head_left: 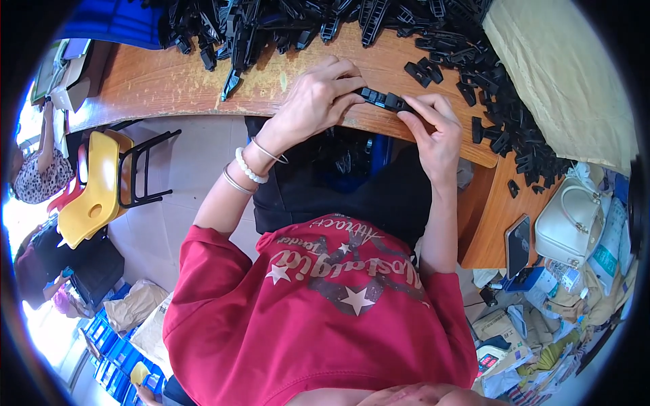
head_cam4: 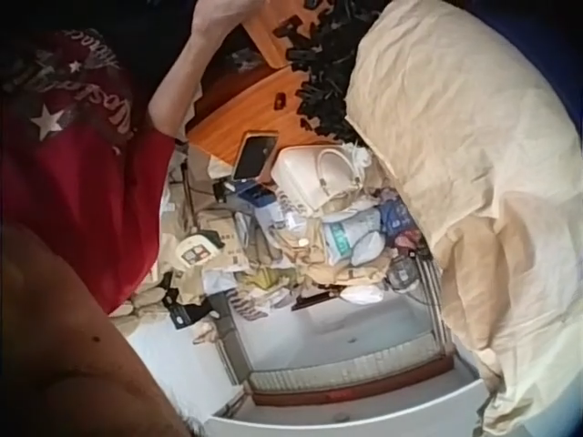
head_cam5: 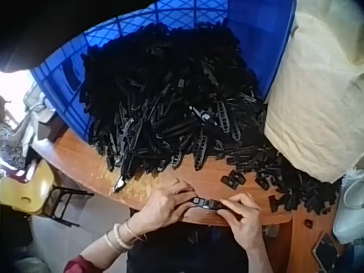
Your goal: Manually assembling small black plastic components at a workbench.
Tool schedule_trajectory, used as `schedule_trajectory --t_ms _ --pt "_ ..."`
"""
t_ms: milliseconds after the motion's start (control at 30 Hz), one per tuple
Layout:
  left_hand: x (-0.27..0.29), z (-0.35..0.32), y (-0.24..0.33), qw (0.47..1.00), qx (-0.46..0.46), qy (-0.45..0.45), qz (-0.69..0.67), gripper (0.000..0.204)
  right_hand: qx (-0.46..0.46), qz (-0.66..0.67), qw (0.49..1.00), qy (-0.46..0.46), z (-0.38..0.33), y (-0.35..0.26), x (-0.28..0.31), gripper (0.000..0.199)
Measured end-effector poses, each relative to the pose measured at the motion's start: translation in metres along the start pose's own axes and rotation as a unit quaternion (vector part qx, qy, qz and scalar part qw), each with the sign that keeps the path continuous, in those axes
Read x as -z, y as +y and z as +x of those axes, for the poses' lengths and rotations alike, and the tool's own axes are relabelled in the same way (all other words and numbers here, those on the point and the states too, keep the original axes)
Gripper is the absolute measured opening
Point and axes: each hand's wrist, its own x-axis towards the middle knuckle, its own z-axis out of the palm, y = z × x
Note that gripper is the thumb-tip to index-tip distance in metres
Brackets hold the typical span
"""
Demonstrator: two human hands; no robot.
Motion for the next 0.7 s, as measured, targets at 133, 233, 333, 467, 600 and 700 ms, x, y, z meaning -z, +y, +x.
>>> schedule_trajectory --t_ms 133,233,333,467,600,700 --pt "-0.003 0.004 0.003 0.999 -0.027 -0.014 -0.023 0.021 0.065 -0.021 0.998 0.009 0.007 -0.005 -0.013 0.025" --pt "0.002 0.007 0.0 0.997 0.0 -0.048 -0.061 0.026 0.075 -0.043 0.996 0.016 0.006 -0.002 -0.009 0.024" --pt "0.002 0.02 -0.006 0.997 0.035 -0.027 -0.07 0.041 0.069 0.037 0.989 -0.129 0.0 -0.007 0.006 0.016" --pt "-0.016 0.059 -0.011 0.983 0.081 0.126 0.104 0.032 0.093 -0.093 0.989 0.072 0.018 0.001 -0.002 0.013" --pt "-0.024 0.063 -0.018 0.974 0.09 0.157 0.135 0.022 0.13 -0.258 0.944 0.157 0.034 0.012 -0.016 0.014" --pt "-0.012 0.044 -0.004 0.982 0.187 0.03 -0.022 0.02 0.139 -0.153 0.963 0.173 0.03 0.012 -0.017 0.012"
